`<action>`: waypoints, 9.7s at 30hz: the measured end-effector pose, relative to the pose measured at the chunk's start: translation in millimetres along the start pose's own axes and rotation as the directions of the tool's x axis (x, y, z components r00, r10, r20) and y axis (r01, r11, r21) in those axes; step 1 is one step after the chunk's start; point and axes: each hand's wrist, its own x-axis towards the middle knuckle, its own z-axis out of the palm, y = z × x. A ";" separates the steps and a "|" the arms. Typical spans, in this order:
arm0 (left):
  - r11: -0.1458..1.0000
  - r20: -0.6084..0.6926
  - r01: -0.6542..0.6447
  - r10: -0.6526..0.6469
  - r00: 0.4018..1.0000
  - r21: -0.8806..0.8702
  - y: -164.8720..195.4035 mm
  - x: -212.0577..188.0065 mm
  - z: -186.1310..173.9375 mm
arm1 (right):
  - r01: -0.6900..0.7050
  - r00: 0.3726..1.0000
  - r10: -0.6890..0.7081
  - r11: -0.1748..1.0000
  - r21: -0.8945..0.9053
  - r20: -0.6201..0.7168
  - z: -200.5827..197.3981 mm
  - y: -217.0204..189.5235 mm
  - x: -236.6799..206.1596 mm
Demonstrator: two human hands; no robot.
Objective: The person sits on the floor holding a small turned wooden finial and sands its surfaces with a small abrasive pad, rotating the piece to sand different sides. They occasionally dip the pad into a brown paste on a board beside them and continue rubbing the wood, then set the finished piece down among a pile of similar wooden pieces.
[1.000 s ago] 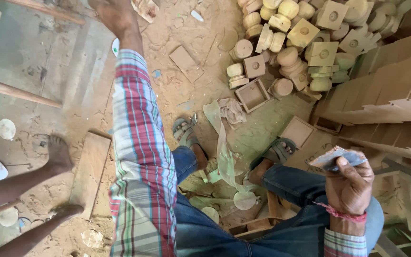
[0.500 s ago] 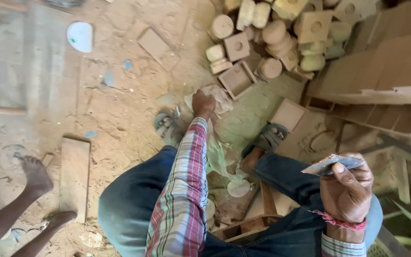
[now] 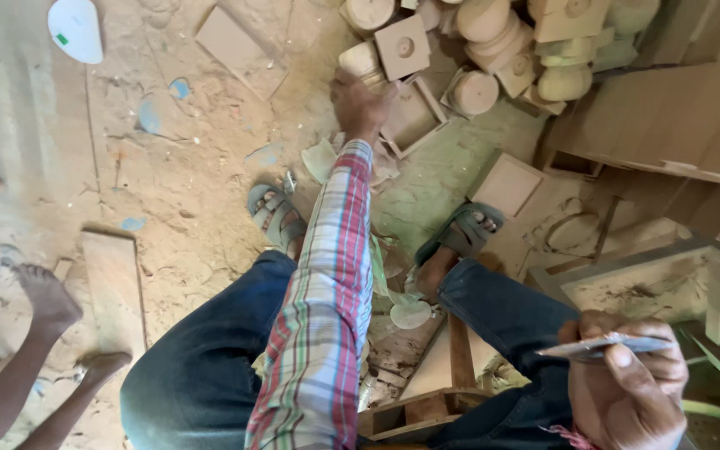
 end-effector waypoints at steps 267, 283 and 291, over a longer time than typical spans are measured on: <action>0.154 0.211 0.218 0.940 0.266 -0.964 -152.4 -479.7 -301.8 | 0.996 -0.041 0.096 -0.079 0.049 0.995 197.0 -73.1 -329.5; 0.188 0.215 0.141 0.953 0.213 -0.972 -149.8 -478.9 -305.0 | 0.999 0.016 0.253 -0.047 -0.004 0.967 181.0 -101.7 -307.7; 0.159 0.231 0.281 0.942 0.242 -0.946 -153.4 -479.4 -294.7 | 0.974 0.014 0.264 -0.224 0.047 0.964 187.6 -78.5 -303.7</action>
